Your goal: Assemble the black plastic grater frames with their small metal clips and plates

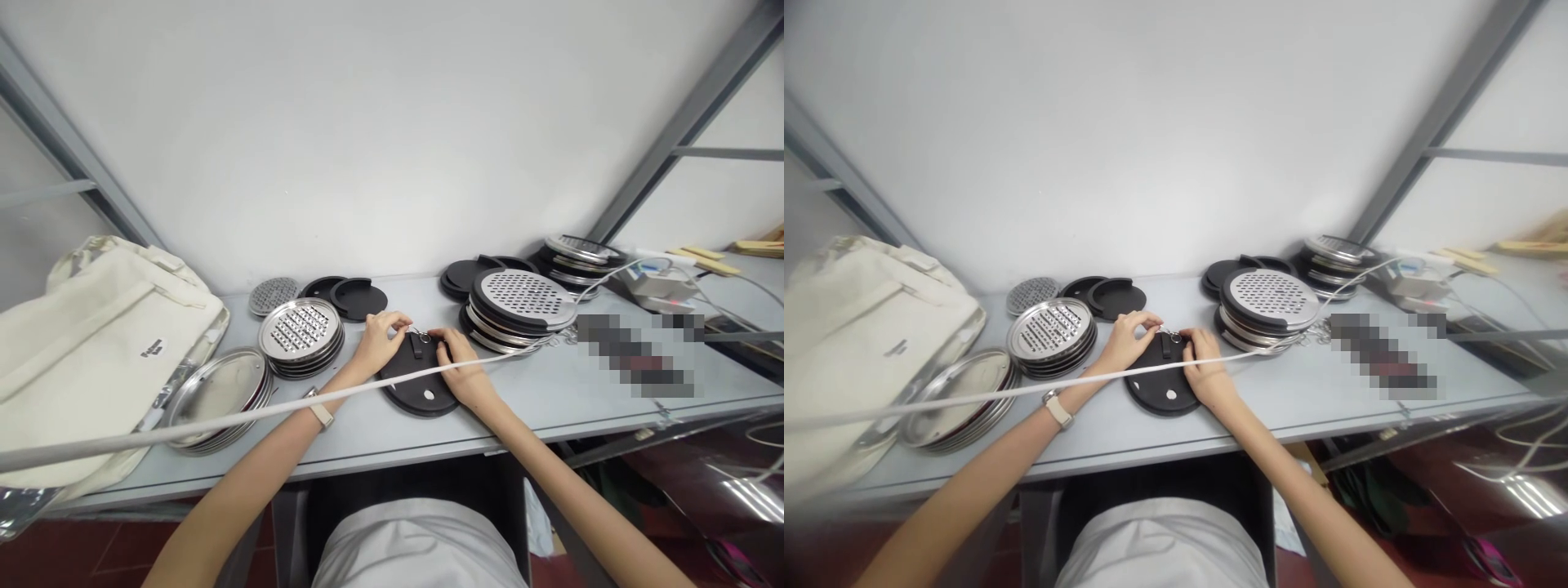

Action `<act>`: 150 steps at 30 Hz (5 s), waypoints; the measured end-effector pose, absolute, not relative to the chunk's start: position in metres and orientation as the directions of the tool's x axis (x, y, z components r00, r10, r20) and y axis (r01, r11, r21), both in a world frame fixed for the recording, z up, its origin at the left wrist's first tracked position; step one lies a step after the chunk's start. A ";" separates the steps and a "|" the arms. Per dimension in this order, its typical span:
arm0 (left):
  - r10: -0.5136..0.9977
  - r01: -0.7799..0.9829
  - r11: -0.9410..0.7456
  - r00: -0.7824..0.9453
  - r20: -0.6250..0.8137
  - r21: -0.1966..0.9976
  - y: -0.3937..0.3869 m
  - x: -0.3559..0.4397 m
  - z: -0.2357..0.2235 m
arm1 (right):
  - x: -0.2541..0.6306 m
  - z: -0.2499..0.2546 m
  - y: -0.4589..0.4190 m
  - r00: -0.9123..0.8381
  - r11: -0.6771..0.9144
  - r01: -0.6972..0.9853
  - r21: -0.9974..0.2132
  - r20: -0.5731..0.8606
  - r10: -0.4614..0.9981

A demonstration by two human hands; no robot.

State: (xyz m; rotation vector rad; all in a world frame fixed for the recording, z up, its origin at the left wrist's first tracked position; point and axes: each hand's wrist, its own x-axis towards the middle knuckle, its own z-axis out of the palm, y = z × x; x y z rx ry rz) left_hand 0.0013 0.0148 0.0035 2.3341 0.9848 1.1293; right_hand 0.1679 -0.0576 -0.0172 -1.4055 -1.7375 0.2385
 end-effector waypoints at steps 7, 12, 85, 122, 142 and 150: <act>0.741 0.404 -0.671 0.405 0.536 0.621 0.010 0.003 0.006 | 0.164 -0.028 -0.062 0.099 0.290 0.763 -0.578 0.548 0.830; 0.734 0.358 -0.676 0.404 0.546 0.644 0.006 0.005 0.008 | 0.155 -0.013 -0.070 0.059 0.247 0.868 -0.431 0.582 0.811; 0.518 0.444 -0.855 0.762 0.390 0.267 -0.015 -0.008 0.032 | 0.175 -0.010 -0.040 -0.013 0.315 0.633 -0.707 0.397 0.918; 0.559 0.467 -0.828 0.732 0.390 0.311 -0.007 -0.004 0.020 | 0.167 -0.012 -0.045 -0.064 0.287 0.818 -0.498 0.418 0.906; 0.578 0.459 -0.810 0.727 0.370 0.365 -0.006 -0.004 0.022 | 0.172 -0.005 -0.047 -0.127 0.302 0.814 -0.496 0.356 0.926; 0.567 0.421 -0.813 0.730 0.381 0.403 -0.004 -0.005 0.021 | 0.173 -0.008 -0.044 -0.148 0.309 0.832 -0.460 0.354 0.923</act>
